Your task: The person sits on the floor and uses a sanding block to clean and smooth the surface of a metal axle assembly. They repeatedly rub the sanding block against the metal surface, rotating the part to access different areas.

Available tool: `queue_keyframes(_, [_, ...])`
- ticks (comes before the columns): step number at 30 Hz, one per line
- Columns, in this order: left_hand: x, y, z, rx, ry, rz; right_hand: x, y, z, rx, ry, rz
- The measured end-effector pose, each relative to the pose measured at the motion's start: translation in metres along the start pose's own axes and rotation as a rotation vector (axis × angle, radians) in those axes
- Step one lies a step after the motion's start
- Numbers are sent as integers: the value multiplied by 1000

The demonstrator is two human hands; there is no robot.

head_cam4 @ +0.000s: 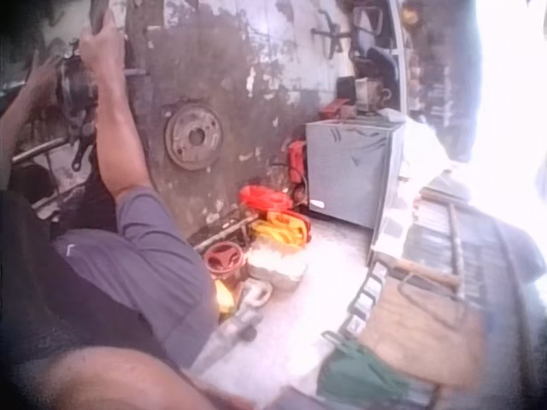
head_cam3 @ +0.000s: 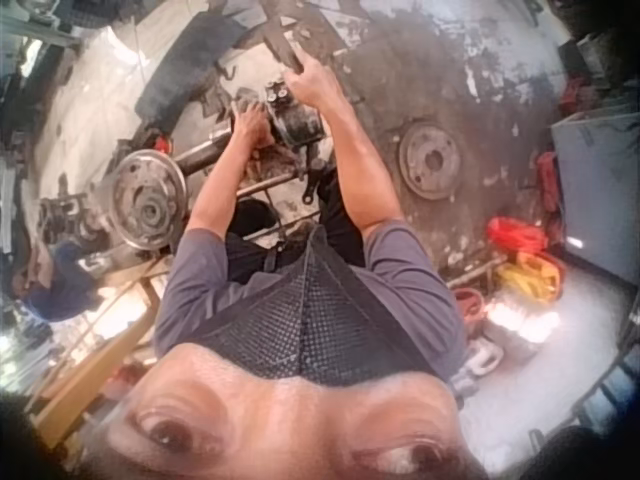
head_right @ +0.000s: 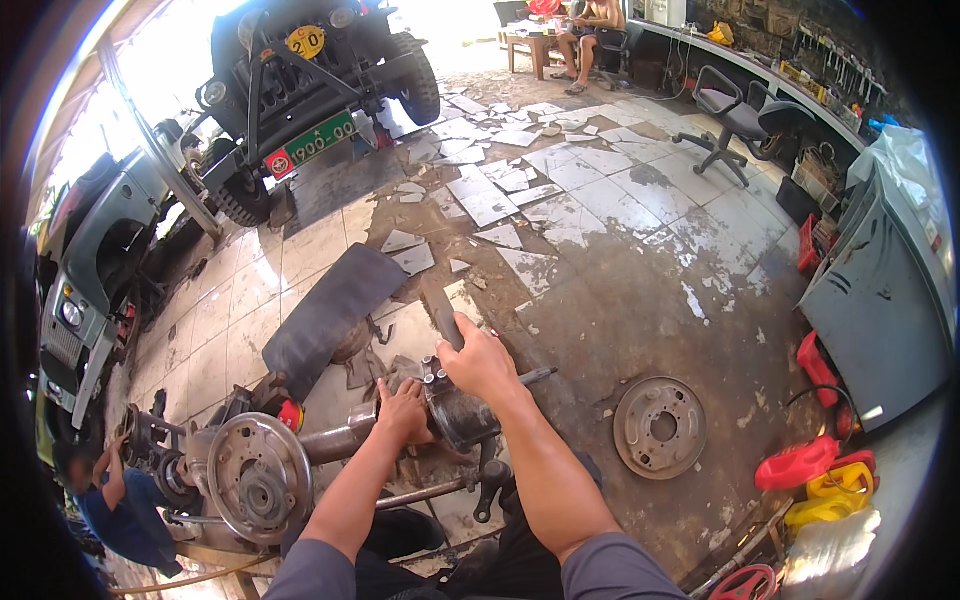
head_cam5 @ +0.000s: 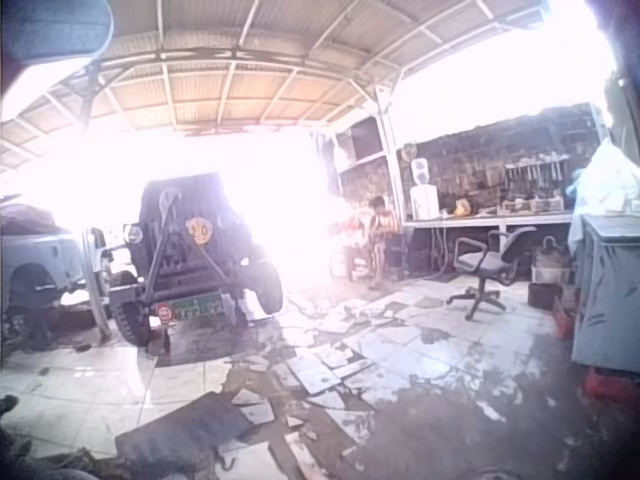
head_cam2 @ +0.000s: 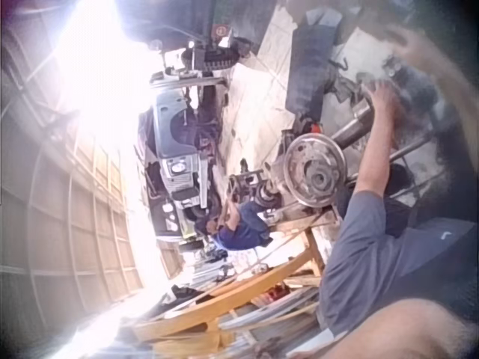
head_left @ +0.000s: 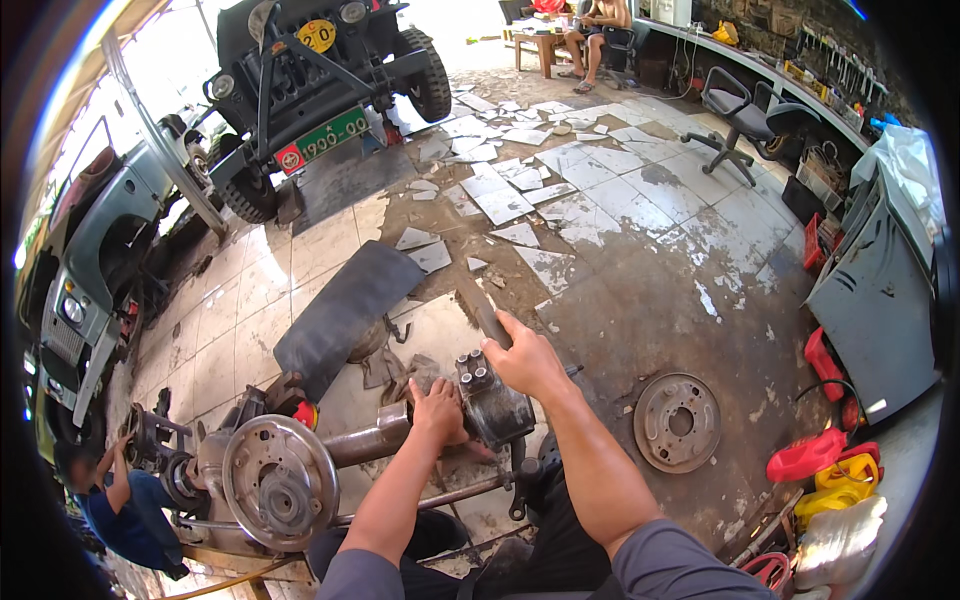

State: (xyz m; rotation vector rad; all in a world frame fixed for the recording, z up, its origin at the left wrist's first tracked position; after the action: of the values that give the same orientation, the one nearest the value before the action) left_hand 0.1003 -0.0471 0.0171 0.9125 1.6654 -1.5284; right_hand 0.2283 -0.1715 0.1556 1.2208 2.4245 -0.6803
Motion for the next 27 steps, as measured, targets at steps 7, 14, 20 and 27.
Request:
queue_keyframes(7, [0,-29,25,-22,7,164,-7,7,6,27,34,49])
queue_keyframes(14, [-2,-3,1,-31,-15,42,-7,0,-1,69,63,31])
queue_keyframes(20, [1,-27,28,-27,20,185,-11,6,5,22,77,68])
queue_keyframes(27, [5,23,-13,-25,7,-101,-5,-1,-2,13,58,21])
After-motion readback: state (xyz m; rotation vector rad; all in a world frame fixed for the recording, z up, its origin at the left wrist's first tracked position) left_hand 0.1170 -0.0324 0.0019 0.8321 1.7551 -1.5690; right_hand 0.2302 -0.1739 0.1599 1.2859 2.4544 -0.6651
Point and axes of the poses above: each hand's wrist, its own y-axis towards the middle knuckle, its own x-axis out of the palm, z = x × y, the point moved 7 cm from there along y, towards the middle knuckle, and after that the axes turned 14 degrees about x, right-handed, at the moved point
